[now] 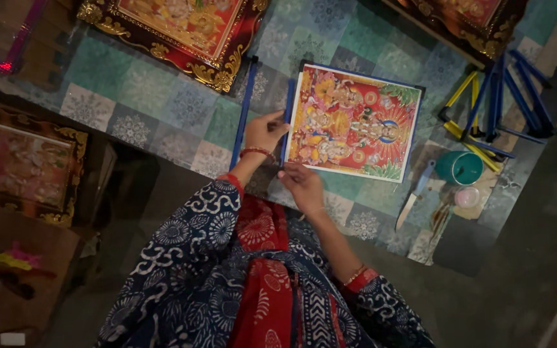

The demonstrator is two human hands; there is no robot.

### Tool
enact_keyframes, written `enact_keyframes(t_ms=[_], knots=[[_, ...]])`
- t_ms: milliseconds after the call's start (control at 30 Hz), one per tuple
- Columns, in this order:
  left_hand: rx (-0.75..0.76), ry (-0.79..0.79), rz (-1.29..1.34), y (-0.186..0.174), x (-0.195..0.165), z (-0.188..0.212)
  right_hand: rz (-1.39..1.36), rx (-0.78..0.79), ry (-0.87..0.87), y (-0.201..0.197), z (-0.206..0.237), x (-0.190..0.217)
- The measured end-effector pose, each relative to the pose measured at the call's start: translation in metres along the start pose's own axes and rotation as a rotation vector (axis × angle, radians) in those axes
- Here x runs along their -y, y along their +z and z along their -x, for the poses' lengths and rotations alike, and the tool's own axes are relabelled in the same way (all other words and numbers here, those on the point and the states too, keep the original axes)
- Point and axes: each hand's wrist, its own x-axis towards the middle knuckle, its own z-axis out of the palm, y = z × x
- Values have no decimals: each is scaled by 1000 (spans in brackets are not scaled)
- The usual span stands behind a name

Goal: The person aligns a printed religious picture on the table and presses blue border tape along its edges, working around each side by hand. They then lift the taped picture, place it into an ornate picture frame, and adjust it to sit within the frame.

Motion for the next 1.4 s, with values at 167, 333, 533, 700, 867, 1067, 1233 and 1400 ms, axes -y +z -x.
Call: enact_keyframes(t_ms=[167, 333, 533, 700, 867, 1067, 1233, 1400], knots=[[38, -23, 48, 2, 1, -11, -54, -33, 44, 5, -6, -3], [8, -8, -21, 0, 3, -22, -187, -150, 77, 10, -12, 0], [11, 0, 21, -1, 9, -35, -82, -139, -15, 9, -11, -5], [38, -66, 43, -7, 16, -27, -335, -256, 137, 9, -1, -24], [-7, -14, -68, -4, 19, -21, -600, -240, 332, 9, -6, -27], [49, 0, -108, 10, 25, -12, -764, -272, 325, 6, -15, -15], [114, -59, -199, -9, 18, 2, -642, -129, 421, -5, -5, 7], [-11, 246, -497, -37, -1, 5, 155, -112, 0, -45, -5, 56]])
